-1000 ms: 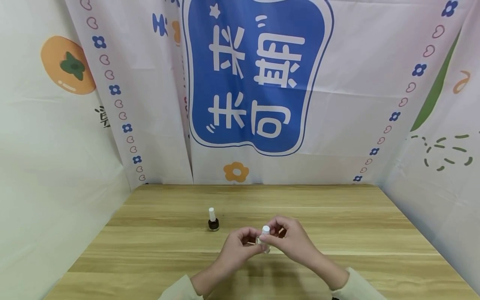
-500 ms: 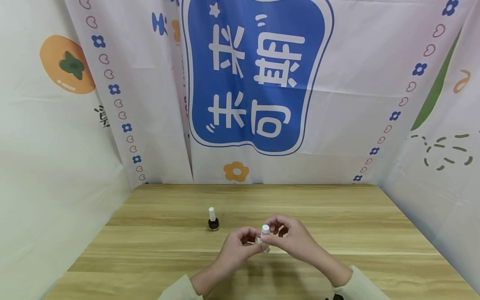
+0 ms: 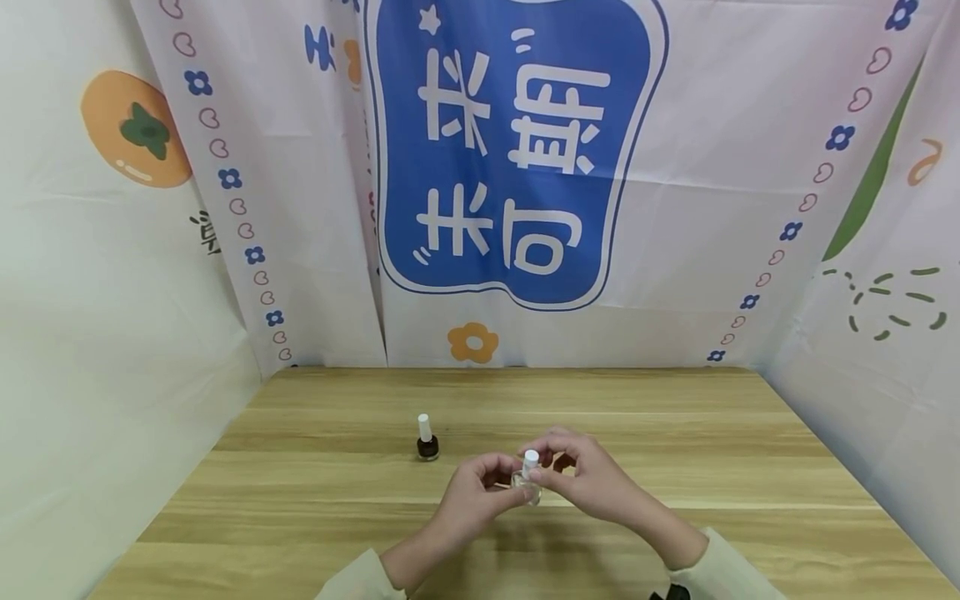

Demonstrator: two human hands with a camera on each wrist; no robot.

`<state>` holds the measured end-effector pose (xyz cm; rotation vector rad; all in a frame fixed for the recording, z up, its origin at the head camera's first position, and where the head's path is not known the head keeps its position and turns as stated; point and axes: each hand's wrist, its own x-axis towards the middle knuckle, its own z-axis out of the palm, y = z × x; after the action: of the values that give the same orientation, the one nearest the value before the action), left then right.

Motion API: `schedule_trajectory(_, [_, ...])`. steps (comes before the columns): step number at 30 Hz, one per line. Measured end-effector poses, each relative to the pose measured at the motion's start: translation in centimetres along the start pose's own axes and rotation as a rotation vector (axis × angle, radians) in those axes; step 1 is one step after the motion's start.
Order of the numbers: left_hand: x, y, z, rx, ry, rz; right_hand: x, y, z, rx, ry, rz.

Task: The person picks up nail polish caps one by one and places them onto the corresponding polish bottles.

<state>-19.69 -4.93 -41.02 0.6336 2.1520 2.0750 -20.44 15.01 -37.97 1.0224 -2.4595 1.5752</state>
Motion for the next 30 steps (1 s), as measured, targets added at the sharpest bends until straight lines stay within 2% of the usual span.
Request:
schedule_trajectory(21, [0.1,-0.2,0.2,0.016,0.005,0.018,0.1,-0.3,0.9,0.024,0.136,0.15])
schedule_trajectory(30, [0.2,-0.4,0.2,0.026,0.004,0.023,0.0,-0.2,1.0,0.035,0.141,0.176])
